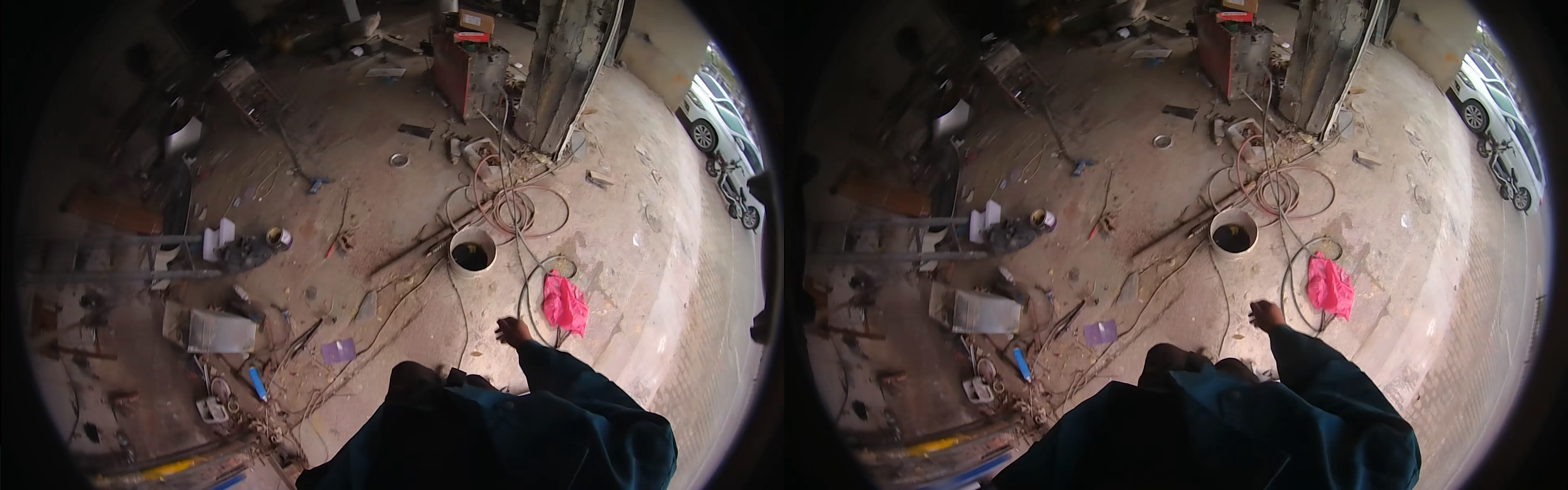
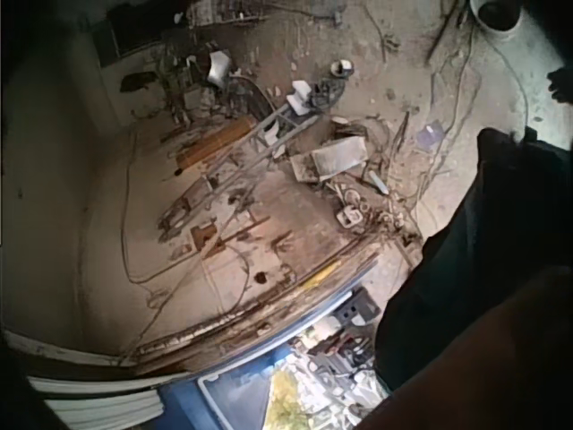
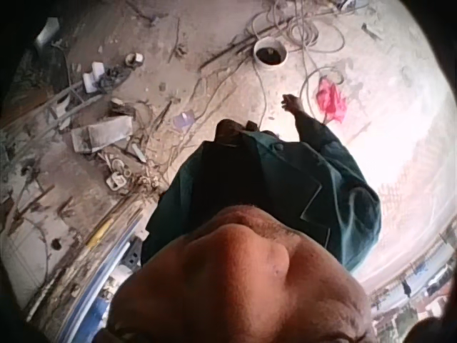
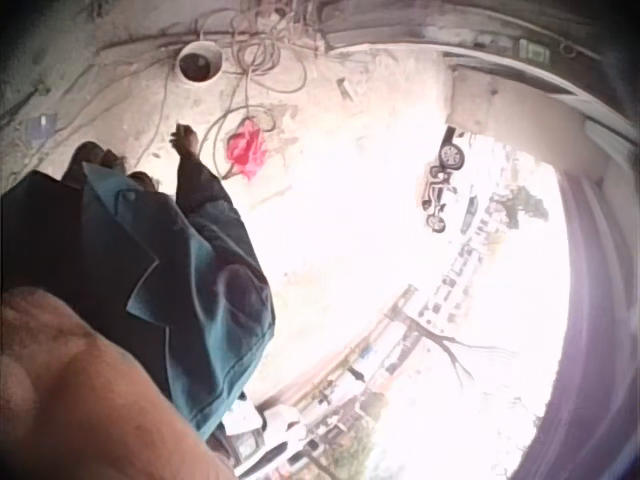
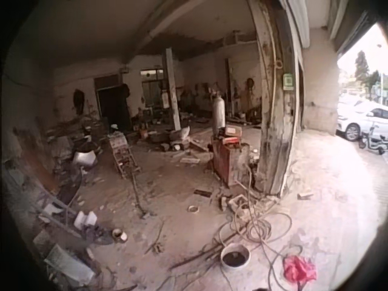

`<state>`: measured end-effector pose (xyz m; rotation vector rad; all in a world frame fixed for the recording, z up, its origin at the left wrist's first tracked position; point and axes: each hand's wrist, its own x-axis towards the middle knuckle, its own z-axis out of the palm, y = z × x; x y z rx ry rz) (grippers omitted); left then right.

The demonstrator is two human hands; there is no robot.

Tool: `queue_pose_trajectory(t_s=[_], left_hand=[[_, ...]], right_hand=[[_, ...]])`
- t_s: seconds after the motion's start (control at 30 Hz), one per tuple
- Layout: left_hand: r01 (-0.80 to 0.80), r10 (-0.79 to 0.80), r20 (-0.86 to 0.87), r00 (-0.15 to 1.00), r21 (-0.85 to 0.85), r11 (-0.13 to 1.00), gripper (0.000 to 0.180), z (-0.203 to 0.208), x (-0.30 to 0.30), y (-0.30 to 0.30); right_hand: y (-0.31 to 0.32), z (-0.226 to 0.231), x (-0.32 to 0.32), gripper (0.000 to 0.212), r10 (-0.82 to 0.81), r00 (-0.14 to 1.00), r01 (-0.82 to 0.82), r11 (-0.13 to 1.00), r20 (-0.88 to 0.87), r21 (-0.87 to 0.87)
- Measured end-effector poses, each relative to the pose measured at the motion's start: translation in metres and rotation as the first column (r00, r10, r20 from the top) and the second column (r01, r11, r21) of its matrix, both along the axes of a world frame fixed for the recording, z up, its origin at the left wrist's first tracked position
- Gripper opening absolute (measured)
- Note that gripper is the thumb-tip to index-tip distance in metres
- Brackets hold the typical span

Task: The person welds a metal component attached to a vehicle's suspension area, producing sparks. Then the person walks to a nearby area and attaches a heavy chain to the vehicle's wheel hub and a metal beam, securing it in place.

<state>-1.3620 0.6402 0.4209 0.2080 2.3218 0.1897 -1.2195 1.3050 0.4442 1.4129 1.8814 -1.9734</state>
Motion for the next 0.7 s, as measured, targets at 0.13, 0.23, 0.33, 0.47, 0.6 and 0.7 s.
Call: queue_pose_trajectory(t_s=[0.13, 0.23, 0.33, 0.47, 0.6, 0.7], left_hand=[[0.072, -0.072, 0.010, 0.997, 0.005, 0.997, 0.047, -0.010, -0.133, 0.061], [0.175, -0.175, 0.009, 0.984, 0.021, 0.984, 0.047, -0.031, -0.249, 0.110], [0.343, -0.343, -0.006, 0.939, 0.003, 0.939, 0.047, -0.044, -0.357, 0.168], [0.184, -0.174, -0.099, 0.980, 0.107, 0.977, 0.042, -0.010, -0.479, 0.261], [-0.019, 0.072, -0.170, 0.983, 0.296, 0.955, 0.038, 0.051, -0.587, 0.347], [0.059, -0.023, -0.155, 0.988, 0.230, 0.972, 0.036, 0.063, -0.674, 0.400]], right_hand=[[0.075, 0.025, -0.112, 0.039, -0.122, 0.991, 0.121, 0.992, -0.053, -0.018], [0.107, 0.001, -0.144, 0.042, -0.245, 0.969, 0.245, 0.969, 0.019, -0.004], [0.108, -0.020, -0.143, 0.043, -0.335, 0.887, 0.354, 0.935, 0.319, -0.001], [0.092, -0.029, -0.149, 0.042, -0.240, 0.766, 0.368, 0.924, 0.596, -0.101], [0.108, -0.048, -0.205, 0.046, -0.237, 0.750, 0.370, 0.924, 0.617, -0.095], [0.152, -0.089, -0.274, 0.051, -0.236, 0.705, 0.417, 0.901, 0.668, -0.122]])
